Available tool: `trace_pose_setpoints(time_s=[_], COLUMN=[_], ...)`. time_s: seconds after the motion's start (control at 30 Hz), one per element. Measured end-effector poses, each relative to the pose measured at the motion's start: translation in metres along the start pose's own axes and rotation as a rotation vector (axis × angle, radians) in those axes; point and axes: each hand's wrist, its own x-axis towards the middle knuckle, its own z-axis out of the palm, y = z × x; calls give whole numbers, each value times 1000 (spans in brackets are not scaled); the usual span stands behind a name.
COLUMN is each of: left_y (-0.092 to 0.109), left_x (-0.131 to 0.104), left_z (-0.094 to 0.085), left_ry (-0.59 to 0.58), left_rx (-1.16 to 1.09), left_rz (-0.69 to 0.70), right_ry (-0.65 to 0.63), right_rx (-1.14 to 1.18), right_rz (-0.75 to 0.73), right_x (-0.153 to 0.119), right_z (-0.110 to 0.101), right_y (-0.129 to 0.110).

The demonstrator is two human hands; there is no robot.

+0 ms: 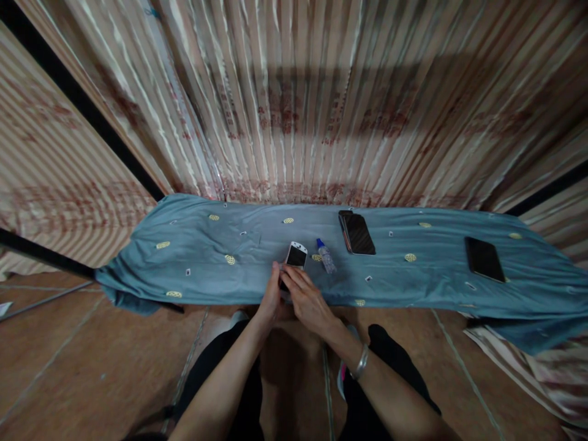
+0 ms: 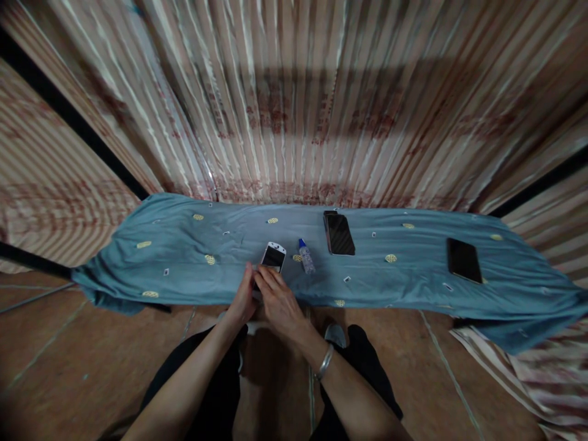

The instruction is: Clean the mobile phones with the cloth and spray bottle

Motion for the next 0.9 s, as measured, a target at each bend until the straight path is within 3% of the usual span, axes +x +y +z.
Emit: trace_pose_setpoints(time_s=[0.2,0.5,0.9], left_y=[-13,-17,-13], left_x=[5,6,3], left_z=[1,3,8], left_ry=[-112,-156,-173], left_rx=[-19,65,15], left_rz=[95,163,65], right_ry=[46,66,117], right_rx=[-50,-73,-60], right_rz=[57,211,349], right_x=[12,19,12], right_z=[-9,-5,-2], right_y=[19,31,47])
